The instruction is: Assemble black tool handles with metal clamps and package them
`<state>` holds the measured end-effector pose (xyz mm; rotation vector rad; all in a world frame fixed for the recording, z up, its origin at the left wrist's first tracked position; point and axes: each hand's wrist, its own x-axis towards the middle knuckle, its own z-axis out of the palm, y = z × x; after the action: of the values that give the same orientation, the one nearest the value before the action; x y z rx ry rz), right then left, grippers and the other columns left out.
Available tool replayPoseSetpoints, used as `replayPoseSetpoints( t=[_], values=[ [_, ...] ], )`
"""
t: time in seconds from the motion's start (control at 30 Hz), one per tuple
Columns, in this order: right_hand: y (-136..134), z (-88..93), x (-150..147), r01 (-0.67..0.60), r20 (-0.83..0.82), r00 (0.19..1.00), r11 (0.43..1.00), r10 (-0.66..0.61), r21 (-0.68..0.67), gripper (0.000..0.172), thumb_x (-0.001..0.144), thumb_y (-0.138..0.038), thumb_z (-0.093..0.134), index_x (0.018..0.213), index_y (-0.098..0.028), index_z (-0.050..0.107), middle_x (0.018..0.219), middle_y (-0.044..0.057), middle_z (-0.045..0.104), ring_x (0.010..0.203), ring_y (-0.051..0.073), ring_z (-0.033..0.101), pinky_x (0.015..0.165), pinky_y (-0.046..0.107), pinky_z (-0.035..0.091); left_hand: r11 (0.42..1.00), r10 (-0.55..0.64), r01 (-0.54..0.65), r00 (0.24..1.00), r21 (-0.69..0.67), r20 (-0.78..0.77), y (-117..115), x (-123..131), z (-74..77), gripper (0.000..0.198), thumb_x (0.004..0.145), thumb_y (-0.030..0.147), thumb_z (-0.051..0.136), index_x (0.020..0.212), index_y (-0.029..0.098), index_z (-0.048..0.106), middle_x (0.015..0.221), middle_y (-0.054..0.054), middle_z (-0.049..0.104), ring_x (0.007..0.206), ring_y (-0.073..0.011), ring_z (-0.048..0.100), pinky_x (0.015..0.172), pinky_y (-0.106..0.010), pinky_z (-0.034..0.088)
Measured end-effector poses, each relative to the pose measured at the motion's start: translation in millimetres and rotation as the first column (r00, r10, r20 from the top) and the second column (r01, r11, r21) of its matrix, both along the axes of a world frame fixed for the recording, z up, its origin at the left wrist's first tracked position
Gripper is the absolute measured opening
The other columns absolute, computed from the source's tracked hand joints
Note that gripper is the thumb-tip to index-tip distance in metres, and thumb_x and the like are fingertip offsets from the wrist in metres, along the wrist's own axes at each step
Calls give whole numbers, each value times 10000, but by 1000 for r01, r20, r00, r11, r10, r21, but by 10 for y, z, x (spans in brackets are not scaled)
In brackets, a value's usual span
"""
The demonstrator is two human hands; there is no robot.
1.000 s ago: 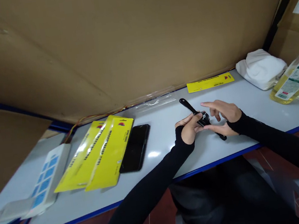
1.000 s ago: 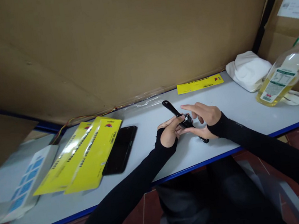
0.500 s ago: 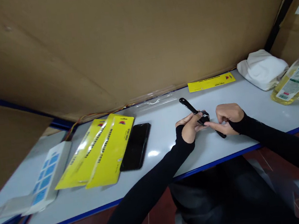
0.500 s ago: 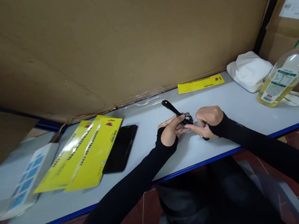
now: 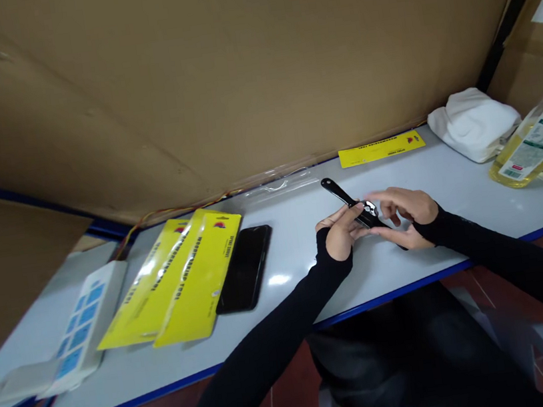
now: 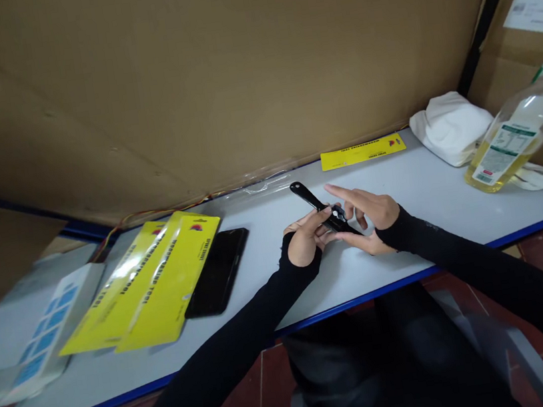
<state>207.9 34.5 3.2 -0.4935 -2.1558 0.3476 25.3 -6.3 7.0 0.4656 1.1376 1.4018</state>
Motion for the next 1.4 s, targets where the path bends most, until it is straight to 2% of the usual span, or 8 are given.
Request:
replayPoseSetpoints(
  t=[0.07,0.17,0.23,0.43,0.6,1.1,1.27,1.4],
  values=[
    [18,-22,3,9,23,1000,1000,-10,12,508,928,-356,761,1392,-206,617,899,-8,651,565,83,505,552,236,460,1000,-1,1,1000,1,-3,0,-3,-2,357,620,227,922,916,71,796,984,-186,819,723,-266,785,611,-358,663],
    [29,-20,17,31,43,998,995,-34,90,127,917,-299,764,965,-200,702,742,-34,582,560,97,471,560,252,441,999,-27,27,1000,-19,5,-5,8,-6,361,601,205,930,909,71,799,1017,-193,818,757,-277,793,629,-368,672],
    [16,6,23,62,35,997,993,-66,96,212,905,-287,768,780,-207,617,684,-45,540,537,92,443,533,256,408,999,-31,31,999,-31,11,-9,20,-5,351,600,194,929,902,71,801,1007,-192,819,758,-282,794,645,-387,682],
    [29,-2,18,25,95,995,999,-28,34,352,1005,-220,619,1353,-262,657,936,3,658,603,83,546,617,229,517,1000,-30,30,999,6,-14,-9,-13,-27,292,651,202,904,885,58,805,805,-140,803,653,-243,768,617,-368,683],
    [103,-39,40,-13,83,996,998,18,-62,93,974,-286,712,1013,-203,699,870,1,632,588,76,561,607,228,506,997,-64,62,996,-42,-56,-21,-14,-49,291,682,166,894,942,59,816,805,-123,801,631,-231,760,629,-393,690],
    [10,-16,-77,120,32,993,987,-117,-109,353,916,-294,710,629,-205,524,555,-61,533,485,73,437,514,226,364,999,-39,39,999,11,-32,-81,75,-15,343,642,287,960,867,69,822,924,-159,822,745,-264,790,670,-402,701],
    [-17,31,-53,-12,-28,1000,967,5,-255,310,870,-355,799,688,-194,605,575,-69,523,485,63,433,482,215,344,999,-39,39,998,-16,-46,-96,90,-3,338,643,285,965,863,67,830,686,-72,757,586,-184,712,665,-402,698],
    [1,61,-3,-36,-88,996,962,12,-270,236,879,-301,767,1075,-191,693,746,-54,569,497,58,465,462,214,351,999,-32,30,999,-36,-40,-70,85,2,311,644,263,951,841,62,817,730,-110,776,606,-217,741,625,-393,689]
  ],
)
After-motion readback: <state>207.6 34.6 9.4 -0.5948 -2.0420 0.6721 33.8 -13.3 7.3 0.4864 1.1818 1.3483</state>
